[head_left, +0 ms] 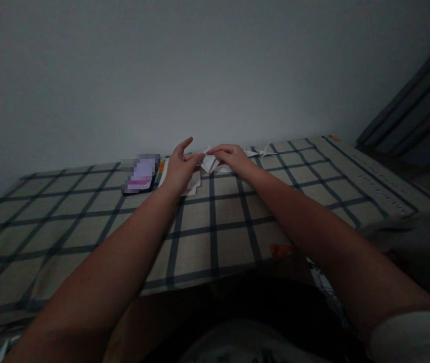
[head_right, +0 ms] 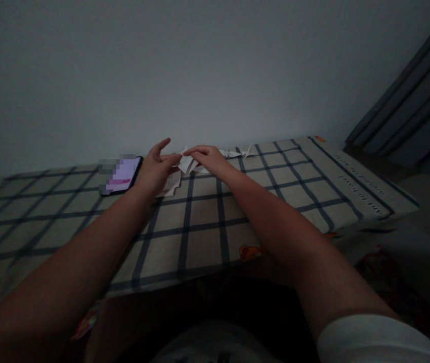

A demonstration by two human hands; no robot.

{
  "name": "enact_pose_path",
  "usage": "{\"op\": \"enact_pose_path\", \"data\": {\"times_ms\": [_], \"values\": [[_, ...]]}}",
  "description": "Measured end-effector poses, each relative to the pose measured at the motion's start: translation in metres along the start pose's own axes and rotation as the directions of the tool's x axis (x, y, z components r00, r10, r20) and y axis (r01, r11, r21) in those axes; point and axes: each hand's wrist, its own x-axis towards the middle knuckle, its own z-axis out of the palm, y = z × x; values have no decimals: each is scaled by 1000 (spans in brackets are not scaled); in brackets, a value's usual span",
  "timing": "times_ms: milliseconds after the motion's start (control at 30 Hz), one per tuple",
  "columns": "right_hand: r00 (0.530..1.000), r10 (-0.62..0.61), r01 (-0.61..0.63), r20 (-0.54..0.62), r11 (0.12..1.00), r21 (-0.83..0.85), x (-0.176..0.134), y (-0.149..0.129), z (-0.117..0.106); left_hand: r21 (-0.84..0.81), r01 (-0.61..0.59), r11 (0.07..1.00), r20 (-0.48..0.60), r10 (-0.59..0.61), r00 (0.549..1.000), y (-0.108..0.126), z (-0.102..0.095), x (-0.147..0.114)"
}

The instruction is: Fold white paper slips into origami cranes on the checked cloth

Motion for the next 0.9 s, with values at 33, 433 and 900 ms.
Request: {"op": "enact_pose_path", "data": {"times_ms": [33,433,900], "values": [[999,-2,3,-32,1000,17,1,1,1,-11,-5,1000,13,6,1000,0,0,-1],[986,128,-119,-109,989,85,3,-3,2,-31,58,998,62,-56,997,-8,-2,3],[980,185,-177,-68,979,105,1,-2,3,143,3,990,50,-10,999,-15,-6,4]]}}
